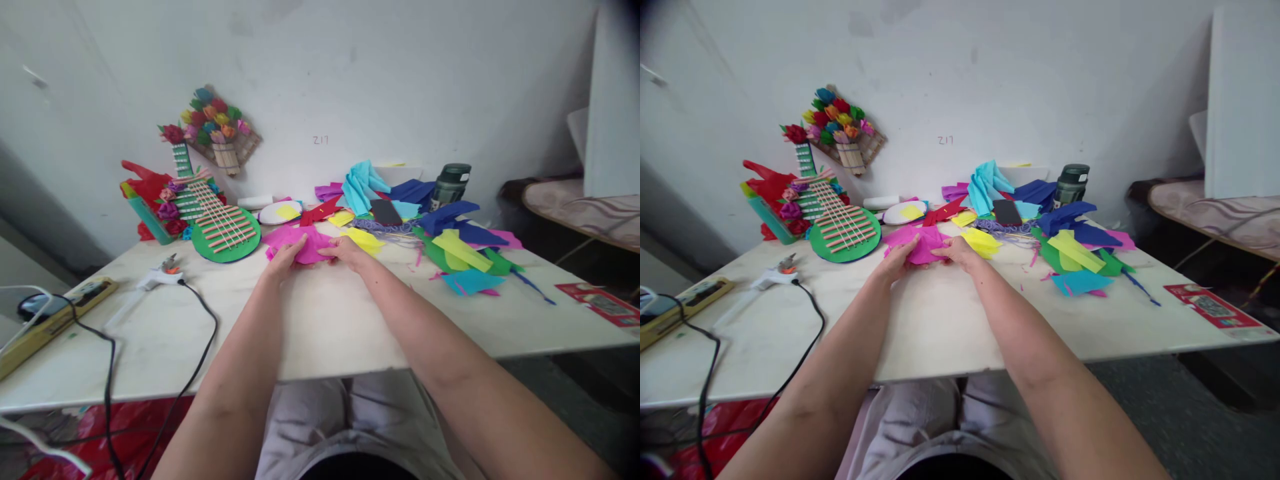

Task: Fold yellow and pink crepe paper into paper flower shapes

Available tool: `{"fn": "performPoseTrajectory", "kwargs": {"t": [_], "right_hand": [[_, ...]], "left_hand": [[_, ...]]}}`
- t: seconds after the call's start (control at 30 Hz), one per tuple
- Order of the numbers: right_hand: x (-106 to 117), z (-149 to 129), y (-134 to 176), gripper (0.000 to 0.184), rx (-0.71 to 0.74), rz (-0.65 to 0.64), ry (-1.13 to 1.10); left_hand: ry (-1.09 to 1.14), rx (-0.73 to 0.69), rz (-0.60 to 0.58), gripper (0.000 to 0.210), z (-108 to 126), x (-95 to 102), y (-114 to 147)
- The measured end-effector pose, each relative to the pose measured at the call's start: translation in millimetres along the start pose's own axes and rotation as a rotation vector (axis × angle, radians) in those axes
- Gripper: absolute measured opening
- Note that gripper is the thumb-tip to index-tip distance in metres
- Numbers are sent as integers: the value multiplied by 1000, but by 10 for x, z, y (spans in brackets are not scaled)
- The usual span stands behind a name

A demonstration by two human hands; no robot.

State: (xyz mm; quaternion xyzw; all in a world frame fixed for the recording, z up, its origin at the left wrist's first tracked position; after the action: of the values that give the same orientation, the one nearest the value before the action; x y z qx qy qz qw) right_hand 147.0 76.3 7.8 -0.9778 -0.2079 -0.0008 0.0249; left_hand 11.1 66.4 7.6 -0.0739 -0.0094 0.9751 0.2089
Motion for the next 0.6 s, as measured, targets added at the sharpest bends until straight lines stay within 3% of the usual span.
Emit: {"fn": "performPoseTrajectory", "kwargs": {"t": [0.17,0.4,0.6], "right_hand": [[40,7,-11,24,-1,39,-29],[150,5,-19,18,31,114,-163],[173,-34,19,19,37,156,-237]], "left_hand": [[-51,-4,-36,36,70,44,63],[-102,-236,-137,50,299,12,153],[-156,-263,-96,40,299,19,111]]}}
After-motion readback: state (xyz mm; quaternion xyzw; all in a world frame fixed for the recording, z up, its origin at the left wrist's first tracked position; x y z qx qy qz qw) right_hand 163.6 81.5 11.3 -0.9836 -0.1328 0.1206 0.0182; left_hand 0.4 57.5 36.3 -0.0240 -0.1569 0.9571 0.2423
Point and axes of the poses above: each hand's wrist, its own y-axis away from the middle knuckle, its own x-axis out of the back of the hand, z = x × y, the point moved 7 cm from there along -y, towards the middle knuckle, and after that the axes turned 10 degrees about -z, right-handed, at the moved point
